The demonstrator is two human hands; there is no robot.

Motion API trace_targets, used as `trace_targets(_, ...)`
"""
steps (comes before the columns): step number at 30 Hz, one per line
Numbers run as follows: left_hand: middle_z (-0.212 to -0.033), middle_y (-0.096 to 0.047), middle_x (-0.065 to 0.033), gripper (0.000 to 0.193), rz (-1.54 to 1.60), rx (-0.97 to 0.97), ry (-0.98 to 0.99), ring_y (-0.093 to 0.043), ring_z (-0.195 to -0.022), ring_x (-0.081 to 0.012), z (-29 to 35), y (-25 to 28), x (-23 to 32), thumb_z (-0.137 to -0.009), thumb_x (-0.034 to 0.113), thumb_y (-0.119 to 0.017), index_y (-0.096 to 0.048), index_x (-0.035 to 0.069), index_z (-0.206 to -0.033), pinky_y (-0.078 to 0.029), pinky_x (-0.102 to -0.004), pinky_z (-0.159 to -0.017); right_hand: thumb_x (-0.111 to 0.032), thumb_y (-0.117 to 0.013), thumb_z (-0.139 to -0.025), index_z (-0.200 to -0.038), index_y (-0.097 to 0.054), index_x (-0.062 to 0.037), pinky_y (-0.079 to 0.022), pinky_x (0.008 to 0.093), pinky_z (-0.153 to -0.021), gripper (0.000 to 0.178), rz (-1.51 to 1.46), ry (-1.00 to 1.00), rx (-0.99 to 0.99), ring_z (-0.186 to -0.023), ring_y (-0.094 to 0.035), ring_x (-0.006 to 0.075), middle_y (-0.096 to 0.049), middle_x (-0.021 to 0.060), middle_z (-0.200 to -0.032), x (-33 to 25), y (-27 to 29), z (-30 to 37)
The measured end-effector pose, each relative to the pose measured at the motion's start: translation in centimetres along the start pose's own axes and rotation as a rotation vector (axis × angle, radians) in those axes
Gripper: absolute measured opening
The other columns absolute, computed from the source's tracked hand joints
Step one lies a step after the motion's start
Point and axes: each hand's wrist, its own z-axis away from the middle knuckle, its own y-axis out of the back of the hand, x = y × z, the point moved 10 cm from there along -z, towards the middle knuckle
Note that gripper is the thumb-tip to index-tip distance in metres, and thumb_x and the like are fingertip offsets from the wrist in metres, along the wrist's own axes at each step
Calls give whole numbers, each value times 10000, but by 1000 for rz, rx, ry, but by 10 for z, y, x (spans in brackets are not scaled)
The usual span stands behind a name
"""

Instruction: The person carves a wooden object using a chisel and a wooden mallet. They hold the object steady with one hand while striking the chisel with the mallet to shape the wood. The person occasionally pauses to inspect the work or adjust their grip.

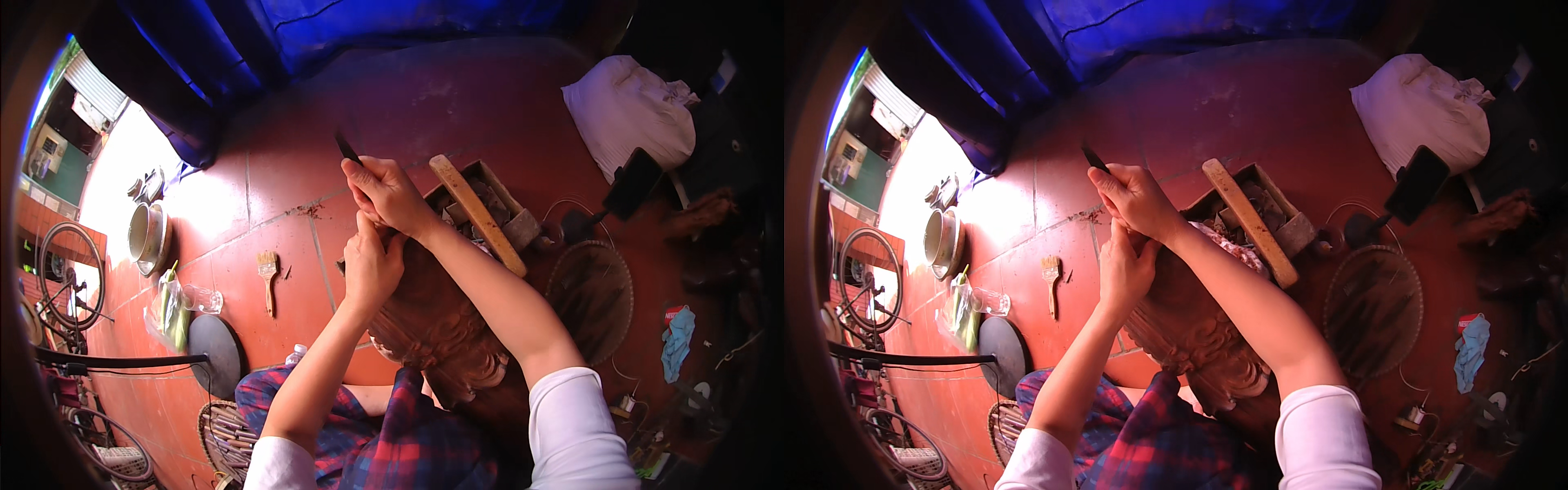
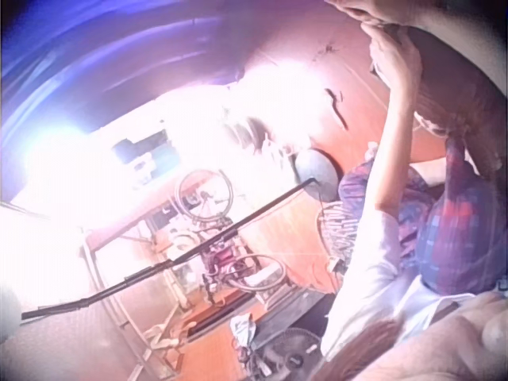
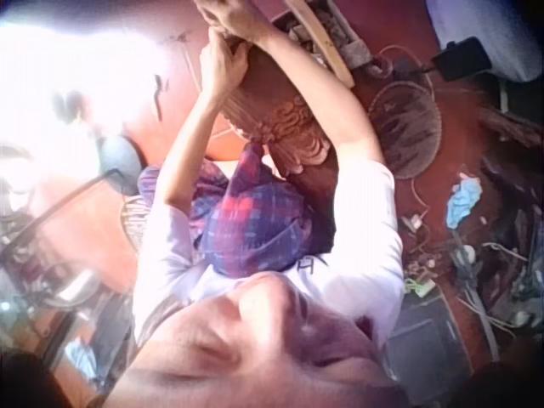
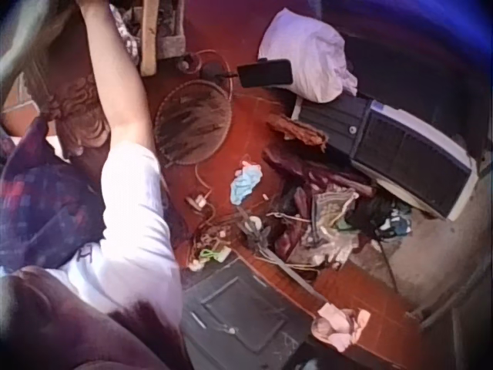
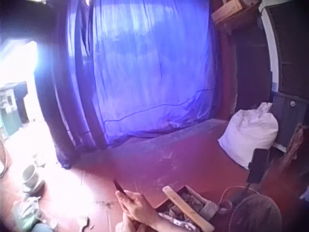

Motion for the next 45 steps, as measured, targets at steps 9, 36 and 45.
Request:
trace_targets(9,-833,-681,-177,331,-84,-141,-2,-654,-839,-343,2,-8,1,-767,84,-673,-465,-8,-1008,-501,-425,-742,-326,-471,-976,-700,-442,-84,-225,202,-326,368,-83,-89,131,-359,-311,22,-377,-44,-496,5,15,15)
trace_targets(36,-851,-667,-184,333,-88,-153,-50,-634,-794,-383,-4,-13,6,-735,126,-717,-509,2,-964,-493,-433,-691,-324,-490,-970,-670,-434,-75,-236,215,-340,394,-95,-134,279,-379,-320,35,-385,-39,-502,14,37,12)
trace_targets(45,-938,-657,-213,399,-128,-208,-5,-621,-903,-391,6,-5,-4,-757,169,-709,-465,6,-1026,-493,-427,-752,-303,-514,-962,-655,-445,-71,-261,223,-367,391,-69,-134,274,-408,-356,37,-405,-42,-515,14,20,15)
